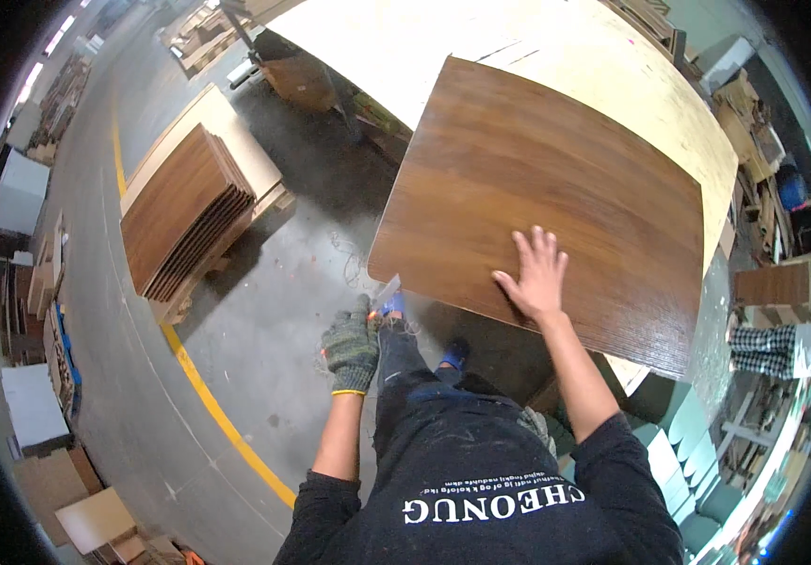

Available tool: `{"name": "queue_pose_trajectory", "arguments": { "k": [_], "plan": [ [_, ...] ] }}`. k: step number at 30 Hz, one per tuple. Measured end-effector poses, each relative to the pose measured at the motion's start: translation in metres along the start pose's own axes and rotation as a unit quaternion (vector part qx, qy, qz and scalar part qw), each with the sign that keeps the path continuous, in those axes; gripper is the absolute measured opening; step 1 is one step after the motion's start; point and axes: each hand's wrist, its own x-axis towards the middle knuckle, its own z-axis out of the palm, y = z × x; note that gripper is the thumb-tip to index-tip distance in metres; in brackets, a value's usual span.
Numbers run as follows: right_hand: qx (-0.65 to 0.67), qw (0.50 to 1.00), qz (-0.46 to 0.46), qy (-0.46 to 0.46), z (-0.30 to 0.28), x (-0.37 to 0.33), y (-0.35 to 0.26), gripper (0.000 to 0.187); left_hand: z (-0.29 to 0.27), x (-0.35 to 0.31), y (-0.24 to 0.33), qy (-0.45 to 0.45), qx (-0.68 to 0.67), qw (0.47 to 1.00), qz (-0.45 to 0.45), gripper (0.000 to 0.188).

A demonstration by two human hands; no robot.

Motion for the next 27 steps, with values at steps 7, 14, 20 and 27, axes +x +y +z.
{"name": "queue_pose_trajectory", "arguments": {
  "k": [7,14,20,27],
  "plan": [
    [-0.011,1.0,-0.012,-0.014,0.008,0.039,-0.062,0.072,-0.015,0.003,-0.006,-0.02,0.029,0.999,-0.029,0.04],
    [0.001,1.0,-0.016,0.01,0.01,0.048,-0.056,0.07,-0.023,0.012,-0.016,-0.031,0.018,0.999,-0.004,0.045],
    [0.014,0.999,-0.027,0.03,0.012,0.047,-0.053,0.068,-0.031,0.029,-0.033,-0.046,0.045,0.996,0.068,0.041],
    [0.017,0.997,-0.051,0.051,0.015,0.041,-0.051,0.068,-0.044,0.063,-0.033,-0.07,0.073,0.986,0.129,0.041]
  ]
}}
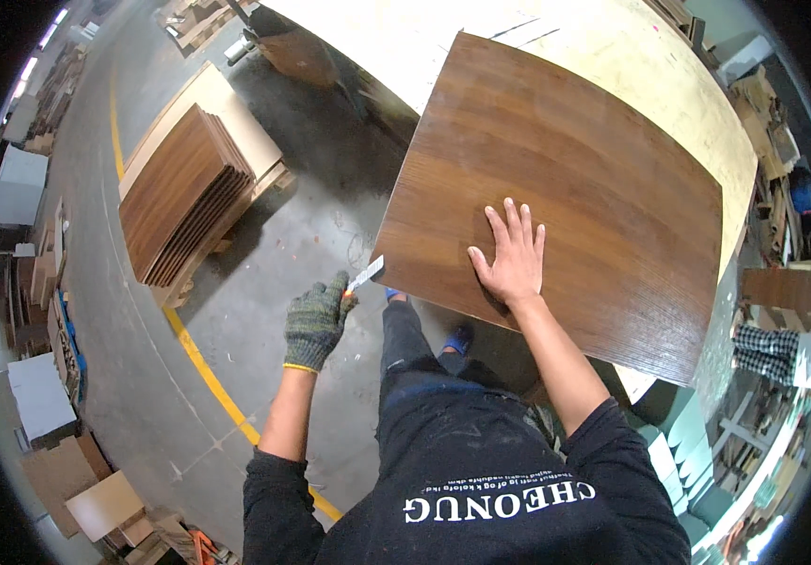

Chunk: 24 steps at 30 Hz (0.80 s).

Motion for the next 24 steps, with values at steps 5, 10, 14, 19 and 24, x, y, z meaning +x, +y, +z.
{"name": "queue_pose_trajectory", "arguments": {
  "k": [5,10,14,19,24],
  "plan": [
    [0.002,1.0,0.002,-0.029,-0.006,0.002,-0.004,0.067,-0.012,0.041,-0.007,-0.007,-0.024,0.998,0.058,0.037],
    [0.008,0.999,0.011,-0.03,-0.009,0.003,-0.002,0.067,-0.019,0.079,-0.007,-0.043,-0.019,0.994,0.095,0.036],
    [0.007,0.999,0.012,-0.042,-0.009,0.003,-0.003,0.067,-0.03,0.12,0.005,-0.044,-0.007,0.994,0.104,0.038],
    [0.036,0.998,0.019,-0.055,-0.013,0.003,-0.003,0.065,-0.036,0.172,0.009,-0.012,0.012,0.99,0.139,0.039],
    [0.075,0.995,0.038,-0.053,-0.019,0.003,-0.004,0.062,-0.041,0.222,0.015,-0.025,0.012,0.985,0.172,0.036]
  ]
}}
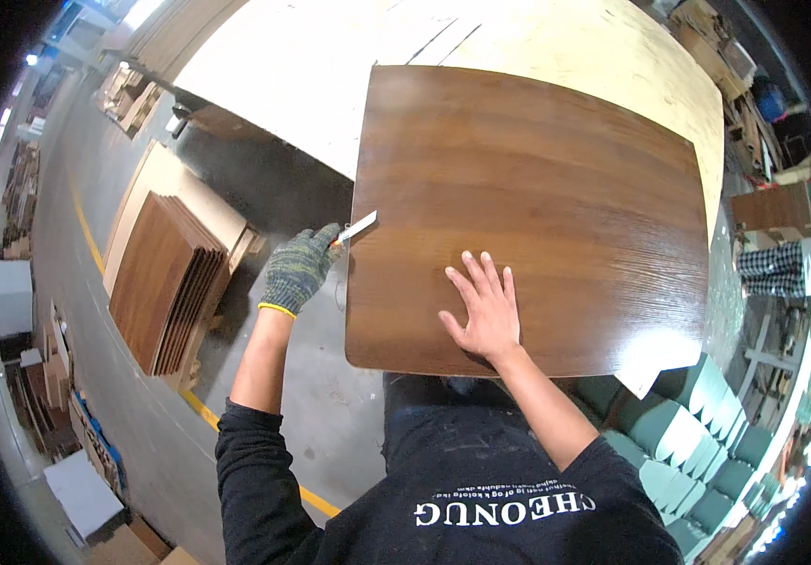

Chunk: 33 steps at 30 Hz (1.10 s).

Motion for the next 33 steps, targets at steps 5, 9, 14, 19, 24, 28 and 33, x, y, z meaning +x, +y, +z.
{"name": "queue_pose_trajectory", "arguments": {
  "k": [5,9,14,19,24,28,33],
  "plan": [
    [0.009,1.0,0.025,0.0,-0.002,0.003,0.0,0.061,-0.013,0.037,-0.004,-0.019,0.041,0.998,0.041,0.035],
    [0.001,1.0,0.03,-0.001,-0.002,0.007,0.0,0.061,-0.028,0.073,-0.002,-0.008,0.044,0.999,0.029,0.033],
    [0.003,0.999,0.033,0.007,-0.001,0.01,0.001,0.061,-0.037,0.121,-0.006,-0.016,0.064,0.998,0.007,0.036],
    [0.009,0.999,0.043,0.025,-0.004,0.011,0.001,0.058,-0.042,0.179,-0.015,0.015,0.011,1.0,0.008,0.035],
    [0.019,0.998,0.046,0.047,-0.006,0.009,0.001,0.056,-0.043,0.243,-0.016,0.017,-0.026,1.0,0.0,0.036],
    [0.021,0.998,0.038,0.053,0.0,-0.001,-0.003,0.056,-0.048,0.26,-0.005,-0.011,-0.05,0.998,-0.047,0.04],
    [0.026,0.999,0.037,0.006,0.002,0.007,-0.002,0.06,-0.02,0.196,-0.016,0.09,-0.066,0.994,-0.012,0.056]
  ]
}}
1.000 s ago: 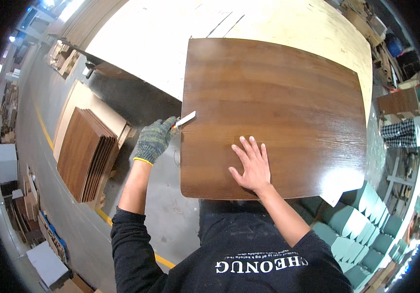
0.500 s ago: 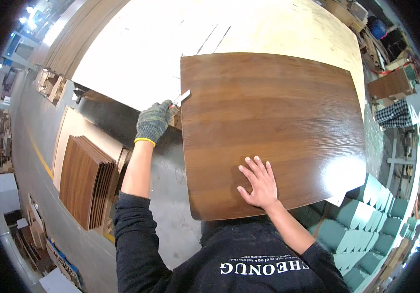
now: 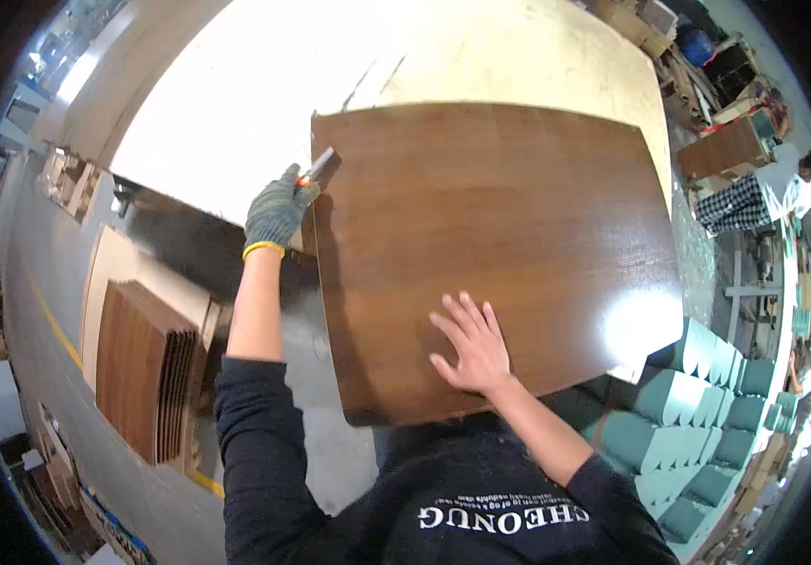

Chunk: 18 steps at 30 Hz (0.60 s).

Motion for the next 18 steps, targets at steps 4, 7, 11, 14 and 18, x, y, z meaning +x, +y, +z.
{"name": "queue_pose_trajectory", "arguments": {
  "k": [4,7,11,14,18],
  "plan": [
    [-0.029,0.999,-0.023,-0.025,0.002,-0.004,-0.017,0.068,0.009,-0.135,-0.02,0.194,-0.294,0.932,-0.087,0.064],
    [-0.009,0.99,-0.122,-0.067,0.027,-0.018,-0.042,0.072,0.015,-0.238,-0.006,0.15,-0.431,0.824,-0.336,0.031],
    [0.03,0.953,-0.28,-0.11,0.058,-0.059,-0.072,0.07,0.036,-0.296,0.018,0.142,-0.501,0.776,-0.357,0.033],
    [0.008,0.913,-0.342,-0.224,0.066,-0.108,-0.048,0.064,0.039,-0.28,0.043,0.14,-0.389,0.866,-0.281,0.037],
    [0.147,0.958,-0.205,-0.134,-0.016,-0.142,0.018,0.052,0.048,-0.246,0.064,0.212,-0.231,0.929,-0.196,0.037]
  ]
}}
